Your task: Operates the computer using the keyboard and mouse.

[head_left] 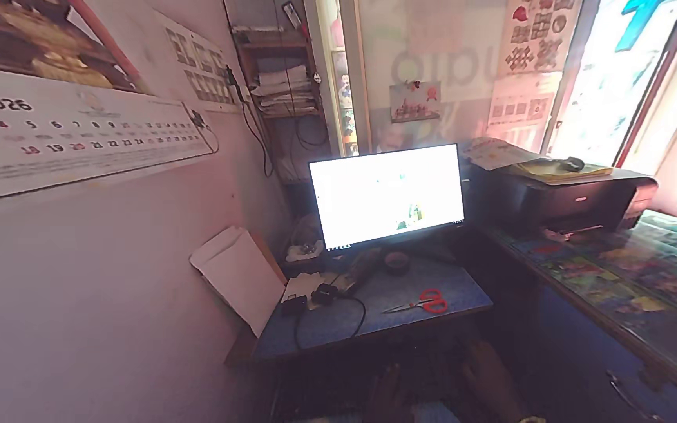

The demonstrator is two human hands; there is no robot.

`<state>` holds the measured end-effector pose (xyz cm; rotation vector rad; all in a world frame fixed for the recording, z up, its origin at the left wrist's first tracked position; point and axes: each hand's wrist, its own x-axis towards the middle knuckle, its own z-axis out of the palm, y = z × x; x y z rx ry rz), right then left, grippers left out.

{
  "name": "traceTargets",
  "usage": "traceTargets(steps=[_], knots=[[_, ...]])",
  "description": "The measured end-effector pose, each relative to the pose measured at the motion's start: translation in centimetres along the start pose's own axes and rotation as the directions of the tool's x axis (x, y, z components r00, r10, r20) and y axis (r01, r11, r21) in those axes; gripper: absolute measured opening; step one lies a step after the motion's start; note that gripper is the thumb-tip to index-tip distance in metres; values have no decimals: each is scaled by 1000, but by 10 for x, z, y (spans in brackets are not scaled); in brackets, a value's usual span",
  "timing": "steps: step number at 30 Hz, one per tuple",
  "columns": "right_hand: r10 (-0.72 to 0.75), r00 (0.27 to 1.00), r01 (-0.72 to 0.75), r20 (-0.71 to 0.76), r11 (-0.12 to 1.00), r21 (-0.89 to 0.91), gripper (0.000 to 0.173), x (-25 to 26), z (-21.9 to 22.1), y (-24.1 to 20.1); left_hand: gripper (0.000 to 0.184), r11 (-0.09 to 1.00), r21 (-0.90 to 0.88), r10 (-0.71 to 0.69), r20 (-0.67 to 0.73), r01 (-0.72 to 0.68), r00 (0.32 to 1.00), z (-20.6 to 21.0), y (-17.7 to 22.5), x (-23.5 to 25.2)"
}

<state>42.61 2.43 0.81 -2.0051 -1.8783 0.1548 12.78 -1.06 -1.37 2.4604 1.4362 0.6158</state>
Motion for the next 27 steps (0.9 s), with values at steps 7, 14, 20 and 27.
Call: traceTargets(steps=[7, 14, 20, 27], knots=[[0, 1000, 0, -2, 1000, -11, 61, -2, -2, -3, 47, 1000, 16, 7, -18, -6, 1000, 4, -3, 0], [-2, 1000, 3, -13, 1000, 13, 63, -4, -7, -7, 48, 1000, 10, 20, -40, -20, 999, 2, -1, 0], [-21, 1000, 22, -18, 1000, 17, 61, -6, -5, -6, 46, 999, 17, 39, -66, -38, 997, 1, 0, -2], [28, 999, -27, -23, 999, 17, 62, -5, -4, -5, 46, 999, 29, 43, -67, -41, 997, -2, 1, 0]])
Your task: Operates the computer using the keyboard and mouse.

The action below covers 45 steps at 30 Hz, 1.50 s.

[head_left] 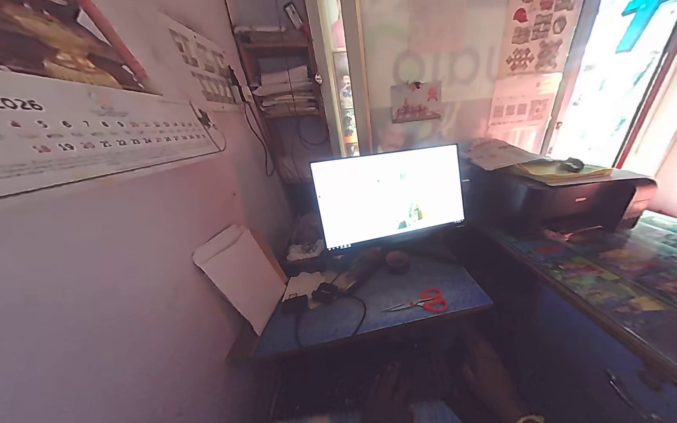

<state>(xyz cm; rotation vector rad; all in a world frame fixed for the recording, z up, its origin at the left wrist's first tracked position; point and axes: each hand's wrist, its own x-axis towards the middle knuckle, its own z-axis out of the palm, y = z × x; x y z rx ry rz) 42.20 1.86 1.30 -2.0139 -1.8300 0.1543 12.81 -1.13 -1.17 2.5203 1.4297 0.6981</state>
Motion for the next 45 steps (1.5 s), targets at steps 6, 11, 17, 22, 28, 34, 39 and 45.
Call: traceTargets(steps=[6, 11, 17, 22, 28, 34, 39, 45], knots=[[31, 999, -31, 29, 999, 9, 63, -2, -7, -2, 52, 1000, 21, -7, 26, 6, 1000, 3, -1, 2], [41, 997, -43, 67, 999, 24, 67, 0, -6, -3, 52, 999, -37, -38, 48, 40, 998, 0, 1, 2], [7, 999, -8, 50, 1000, 14, 64, 0, 0, 2, 52, 994, -66, -82, 63, 86, 995, 2, 0, 0], [-18, 999, 18, 40, 1000, -3, 63, 2, 2, 4, 53, 995, -51, -82, 72, 86, 994, 1, 0, 0], [-69, 998, 69, -9, 998, 11, 60, -1, 3, 4, 58, 993, 9, -121, 155, 121, 980, -13, 11, 2], [-103, 995, 103, 9, 995, 3, 59, -1, 2, 4, 56, 997, 1, -73, 40, 73, 997, 6, 1, -3], [-141, 990, 140, 8, 990, 21, 59, -2, 5, 9, 58, 994, 14, -105, 89, 104, 991, 2, 3, -2], [-133, 991, 133, 14, 991, 35, 56, -1, 0, 4, 57, 994, 3, -108, 101, 108, 989, 3, 1, -1]])
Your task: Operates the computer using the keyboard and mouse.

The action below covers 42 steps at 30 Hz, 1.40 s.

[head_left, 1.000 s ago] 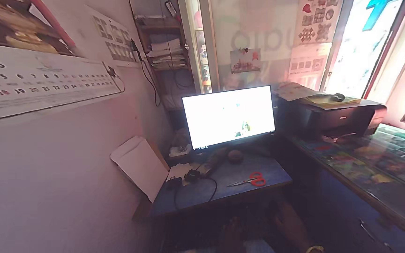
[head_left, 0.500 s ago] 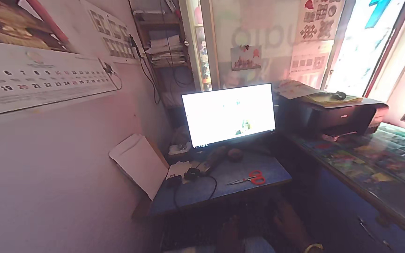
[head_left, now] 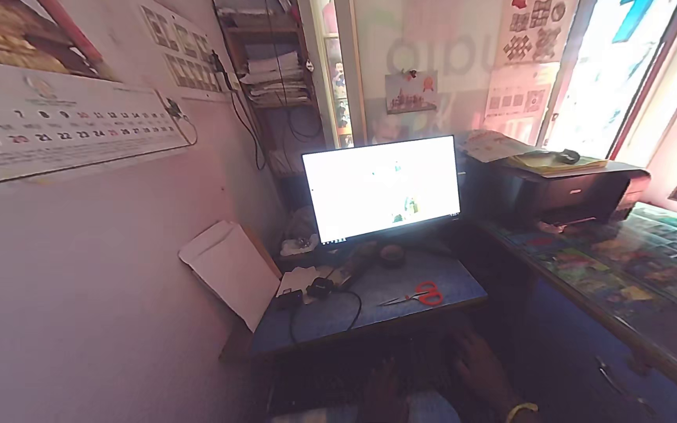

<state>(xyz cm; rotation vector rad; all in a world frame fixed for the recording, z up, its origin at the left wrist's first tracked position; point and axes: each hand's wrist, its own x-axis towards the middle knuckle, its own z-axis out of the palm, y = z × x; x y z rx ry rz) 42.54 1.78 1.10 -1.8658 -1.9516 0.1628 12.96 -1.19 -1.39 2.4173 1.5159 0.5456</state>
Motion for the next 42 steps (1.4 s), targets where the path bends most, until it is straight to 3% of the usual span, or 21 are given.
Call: traceTargets(steps=[42], knots=[[-8, 1000, 7, -15, 1000, -27, 46, 3, 11, 6, 56, 1000, 7, 27, -38, -27, 999, 2, -3, -1]])
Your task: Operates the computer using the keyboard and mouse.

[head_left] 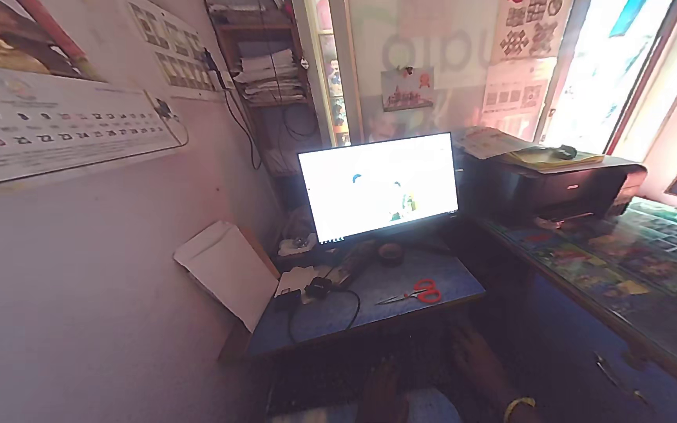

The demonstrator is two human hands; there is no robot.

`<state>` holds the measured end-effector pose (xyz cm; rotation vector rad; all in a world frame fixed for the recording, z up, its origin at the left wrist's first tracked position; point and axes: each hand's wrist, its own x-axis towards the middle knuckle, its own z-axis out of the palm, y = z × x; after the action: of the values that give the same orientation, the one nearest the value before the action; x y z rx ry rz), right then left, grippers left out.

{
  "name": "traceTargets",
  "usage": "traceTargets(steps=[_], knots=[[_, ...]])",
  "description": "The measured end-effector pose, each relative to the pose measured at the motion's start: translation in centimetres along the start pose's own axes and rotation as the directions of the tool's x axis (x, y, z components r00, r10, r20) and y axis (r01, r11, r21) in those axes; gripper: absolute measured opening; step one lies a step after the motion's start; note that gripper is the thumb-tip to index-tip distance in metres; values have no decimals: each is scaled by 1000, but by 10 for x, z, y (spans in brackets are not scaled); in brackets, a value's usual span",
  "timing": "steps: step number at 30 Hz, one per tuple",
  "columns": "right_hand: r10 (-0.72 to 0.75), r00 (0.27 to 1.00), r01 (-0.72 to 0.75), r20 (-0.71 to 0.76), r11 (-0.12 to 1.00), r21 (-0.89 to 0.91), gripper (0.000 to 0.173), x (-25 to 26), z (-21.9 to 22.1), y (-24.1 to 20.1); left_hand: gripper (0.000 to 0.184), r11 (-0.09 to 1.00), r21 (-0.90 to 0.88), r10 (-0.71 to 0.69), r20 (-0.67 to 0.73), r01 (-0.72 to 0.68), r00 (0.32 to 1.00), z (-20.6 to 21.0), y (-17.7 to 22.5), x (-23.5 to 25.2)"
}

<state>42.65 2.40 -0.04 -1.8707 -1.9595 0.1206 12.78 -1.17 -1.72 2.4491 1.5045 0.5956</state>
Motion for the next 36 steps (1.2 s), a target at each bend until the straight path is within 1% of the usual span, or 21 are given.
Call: traceTargets(steps=[4, 11, 14, 17, 23, 25, 26, 27, 28, 29, 31, 32, 33, 34, 35, 36], knots=[[13, 1000, -13, 14, 1000, -8, 46, -1, -1, -1, 55, 1000, 1, 0, 5, 0, 1000, 2, 0, 0], [-13, 999, 13, -34, 1000, -15, 45, -3, -5, -4, 55, 1000, 5, 8, -9, -8, 1000, 5, -1, -1], [-1, 1000, 0, -13, 1000, -14, 45, -3, -7, -5, 56, 1000, 12, 4, -12, -4, 1000, 3, 1, -2], [-12, 999, 11, -33, 1000, -18, 45, -2, -4, -2, 56, 1000, 17, 9, -30, -8, 1000, -1, 4, -3], [0, 1000, -1, -21, 1000, -25, 44, 0, -5, -3, 55, 1000, 10, 14, -55, -13, 998, 1, 3, -2], [7, 1000, -7, -20, 1000, -15, 45, 1, -8, -4, 56, 998, 31, -55, 6, 55, 998, -13, 13, 1], [5, 1000, -5, -29, 1000, -14, 45, 1, -8, -5, 56, 992, 49, -118, 76, 114, 990, -27, 21, 5], [13, 1000, -14, -28, 1000, -17, 46, 2, -9, -4, 55, 983, 66, -176, 114, 169, 978, -37, 25, 8], [25, 999, -25, -27, 999, -21, 47, 4, -9, -4, 55, 974, 66, -223, 110, 217, 968, -42, 24, 10], [39, 999, -39, -15, 999, -16, 48, 5, -8, -3, 58, 965, 76, -258, 67, 253, 964, -41, 18, 8], [44, 999, -44, -11, 999, -2, 49, 3, -6, -3, 60, 946, 148, -280, -67, 287, 958, -43, 3, -1], [36, 999, -36, -16, 999, 2, 49, 1, -4, -2, 60, 929, 183, -311, -91, 323, 946, -53, -2, -5], [20, 999, -19, -32, 1000, 6, 48, -1, -2, -2, 59, 904, 165, -382, -98, 394, 919, -65, -9, -9], [6, 999, -5, -47, 1000, 2, 47, -2, -1, -2, 58, 869, 117, -469, -113, 480, 876, -75, -21, -11], [0, 999, 0, -48, 1000, 0, 46, -3, -2, -2, 58, 841, 97, -514, -161, 532, 842, -74, -44, -13], [3, 999, -3, -41, 1000, 2, 45, -3, -2, -2, 56, 823, 136, -516, -224, 551, 827, -73, -68, -15]])
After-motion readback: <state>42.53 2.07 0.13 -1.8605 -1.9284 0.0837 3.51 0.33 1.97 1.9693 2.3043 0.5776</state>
